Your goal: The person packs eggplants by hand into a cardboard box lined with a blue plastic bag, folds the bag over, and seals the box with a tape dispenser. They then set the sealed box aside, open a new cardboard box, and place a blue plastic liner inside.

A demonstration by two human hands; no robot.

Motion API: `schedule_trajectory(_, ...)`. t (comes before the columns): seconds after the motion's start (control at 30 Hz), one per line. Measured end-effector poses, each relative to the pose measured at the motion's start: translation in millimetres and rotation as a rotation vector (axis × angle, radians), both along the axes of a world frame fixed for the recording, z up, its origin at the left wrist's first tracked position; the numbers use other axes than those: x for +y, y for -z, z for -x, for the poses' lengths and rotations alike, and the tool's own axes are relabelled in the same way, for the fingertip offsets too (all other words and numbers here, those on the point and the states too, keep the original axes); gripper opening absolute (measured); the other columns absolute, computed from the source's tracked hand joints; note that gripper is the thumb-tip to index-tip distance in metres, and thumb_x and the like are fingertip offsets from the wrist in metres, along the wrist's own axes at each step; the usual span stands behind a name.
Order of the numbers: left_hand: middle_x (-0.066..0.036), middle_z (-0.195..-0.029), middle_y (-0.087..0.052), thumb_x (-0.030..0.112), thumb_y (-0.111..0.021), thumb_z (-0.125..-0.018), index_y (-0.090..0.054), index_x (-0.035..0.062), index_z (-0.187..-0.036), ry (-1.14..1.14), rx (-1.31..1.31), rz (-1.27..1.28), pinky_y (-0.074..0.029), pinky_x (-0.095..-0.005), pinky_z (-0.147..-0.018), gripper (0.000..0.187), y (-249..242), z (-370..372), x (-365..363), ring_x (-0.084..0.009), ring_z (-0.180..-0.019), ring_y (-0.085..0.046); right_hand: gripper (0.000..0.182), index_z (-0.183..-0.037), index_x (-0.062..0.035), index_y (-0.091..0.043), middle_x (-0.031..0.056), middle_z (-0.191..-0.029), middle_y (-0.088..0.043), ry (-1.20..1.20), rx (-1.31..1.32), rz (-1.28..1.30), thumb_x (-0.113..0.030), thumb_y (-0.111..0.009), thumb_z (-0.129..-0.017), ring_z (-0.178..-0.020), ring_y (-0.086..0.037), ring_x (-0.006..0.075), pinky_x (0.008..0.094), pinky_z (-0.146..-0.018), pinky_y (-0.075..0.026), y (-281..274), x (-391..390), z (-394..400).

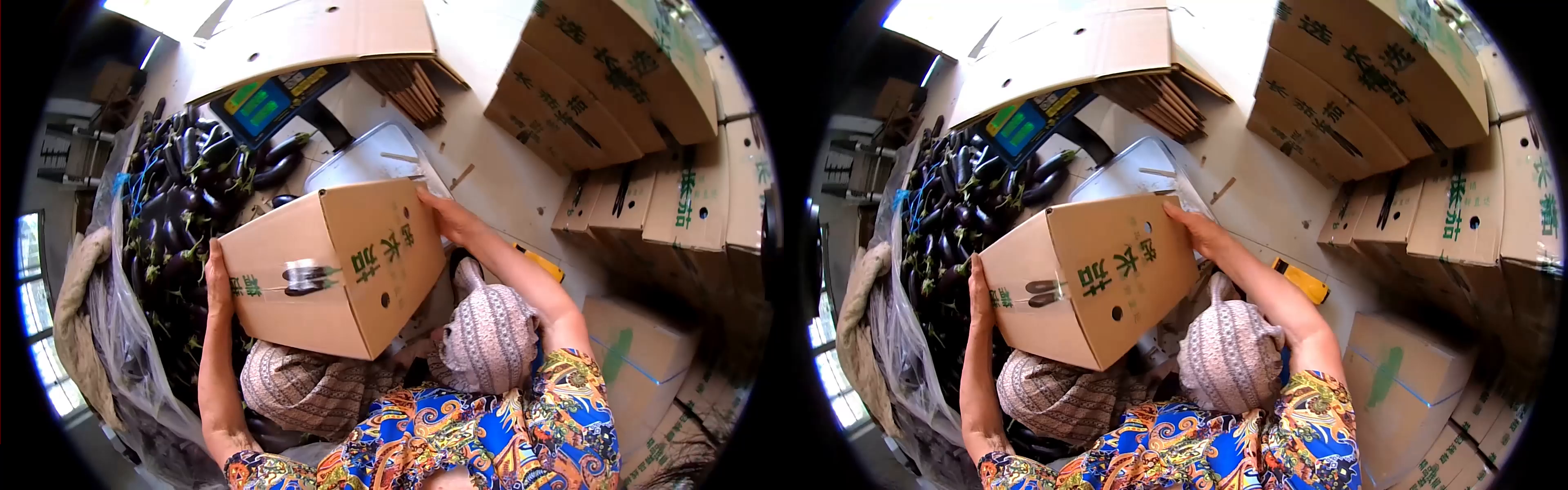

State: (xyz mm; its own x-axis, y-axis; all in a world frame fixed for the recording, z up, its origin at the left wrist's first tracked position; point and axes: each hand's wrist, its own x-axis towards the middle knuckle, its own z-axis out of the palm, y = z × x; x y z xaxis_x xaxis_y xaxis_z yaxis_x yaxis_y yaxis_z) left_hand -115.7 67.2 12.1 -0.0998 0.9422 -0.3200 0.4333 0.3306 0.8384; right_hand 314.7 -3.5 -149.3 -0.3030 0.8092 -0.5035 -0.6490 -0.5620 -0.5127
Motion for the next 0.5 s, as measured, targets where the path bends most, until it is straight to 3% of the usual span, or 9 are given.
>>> schedule_trajectory(0.1,-0.008,-0.112,-0.068,0.063,-0.038,-0.1,-0.062,-0.0016,-0.124,-0.098,-0.217,0.099,-0.051,-0.0313,-0.089,0.073,-8,-9,-8,-0.0175,-0.099,-0.065,0.051,-0.129,-0.0016,-0.057,0.0089,-0.118,-0.068,-0.057,0.069,-0.091,-0.032,-0.072,-0.091,-0.104,-0.067,0.0191,0.0329,-0.095,-0.052,-31,3,-29)
schedule_trajectory(0.13,-0.009,-0.112,-0.068,0.063,-0.038,-0.1,-0.061,-0.0017,-0.125,-0.087,-0.251,0.122,-0.052,-0.0316,-0.087,0.073,-5,-7,-8,-0.0172,-0.098,-0.065,0.047,-0.127,-0.003,-0.057,0.0072,-0.115,-0.068,0.006,-0.046,-0.108,-0.028,-0.073,-0.09,-0.1,-0.066,0.0172,0.0325,-0.092,-0.054,-64,3,-39)
schedule_trajectory(0.2,-0.009,-0.111,-0.068,0.059,-0.04,-0.101,-0.059,0.0005,-0.127,0.125,-0.159,0.063,-0.054,-0.032,-0.084,0.067,12,1,-7,-0.017,-0.097,-0.066,0.037,-0.124,-0.0041,-0.057,0.0047,-0.108,-0.068,0.05,-0.188,-0.266,-0.02,-0.068,-0.092,-0.097,-0.066,0.0141,0.0298,-0.088,-0.055,-120,3,-67)
schedule_trajectory(0.23,-0.01,-0.111,-0.069,0.056,-0.043,-0.101,-0.059,0.0024,-0.129,0.262,-0.075,0.064,-0.054,-0.0322,-0.083,0.062,10,4,-2,-0.0174,-0.095,-0.067,0.041,-0.126,0.0026,-0.054,0.0119,-0.118,-0.066,0.045,-0.18,-0.362,-0.015,-0.067,-0.092,-0.102,-0.067,0.0198,0.032,-0.09,-0.055,-145,0,-76)
schedule_trajectory(0.27,-0.01,-0.11,-0.069,0.053,-0.045,-0.101,-0.059,0.0044,-0.13,0.397,0.006,0.052,-0.055,-0.0324,-0.081,0.058,7,7,1,-0.0178,-0.094,-0.067,0.045,-0.129,0.0029,-0.053,0.0117,-0.118,-0.066,0.014,-0.317,-0.397,-0.015,-0.067,-0.09,-0.102,-0.066,0.0188,0.0317,-0.09,-0.054,-195,-7,-70)
schedule_trajectory(0.33,-0.01,-0.109,-0.069,0.047,-0.051,-0.1,-0.059,0.0068,-0.13,0.399,0.012,0.167,-0.055,-0.0319,-0.079,0.051,-2,6,-1,-0.0186,-0.09,-0.068,0.053,-0.125,0.0036,-0.057,0.0098,-0.111,-0.068,-0.047,-0.691,-0.522,-0.02,-0.07,-0.079,-0.1,-0.065,0.0175,0.0309,-0.089,-0.051,-267,-27,-42)
schedule_trajectory(0.43,-0.01,-0.104,-0.07,0.041,-0.057,-0.097,-0.059,0.006,-0.128,0.338,0.015,0.069,-0.054,-0.0311,-0.077,0.047,1,32,-15,-0.0174,-0.086,-0.069,0.037,-0.11,0.004,-0.064,0.0093,-0.095,-0.069,-0.413,-0.984,-0.712,-0.009,-0.075,-0.076,-0.087,-0.065,0.0163,0.0308,-0.076,-0.053,-334,-52,-1)
schedule_trajectory(0.47,-0.013,-0.114,-0.069,0.035,-0.054,-0.101,-0.054,0.0072,-0.135,0.353,0.075,0.1,-0.055,-0.0304,-0.081,0.044,1,45,-22,-0.0173,-0.094,-0.068,0.032,-0.101,0.0021,-0.064,0.0106,-0.086,-0.066,-0.462,-1.185,-0.936,-0.004,-0.077,-0.073,-0.082,-0.066,0.0224,0.0335,-0.071,-0.052,-333,-62,12)
schedule_trajectory(0.5,-0.012,-0.11,-0.069,0.033,-0.055,-0.101,-0.054,0.0063,-0.135,0.342,0.094,0.055,-0.055,-0.029,-0.078,0.043,16,63,-33,-0.016,-0.091,-0.067,0.029,-0.093,0.0001,-0.064,0.0119,-0.076,-0.064,-0.465,-1.399,-1.156,0.002,-0.079,-0.069,-0.076,-0.067,0.0284,0.0361,-0.066,-0.052,-332,-72,26)
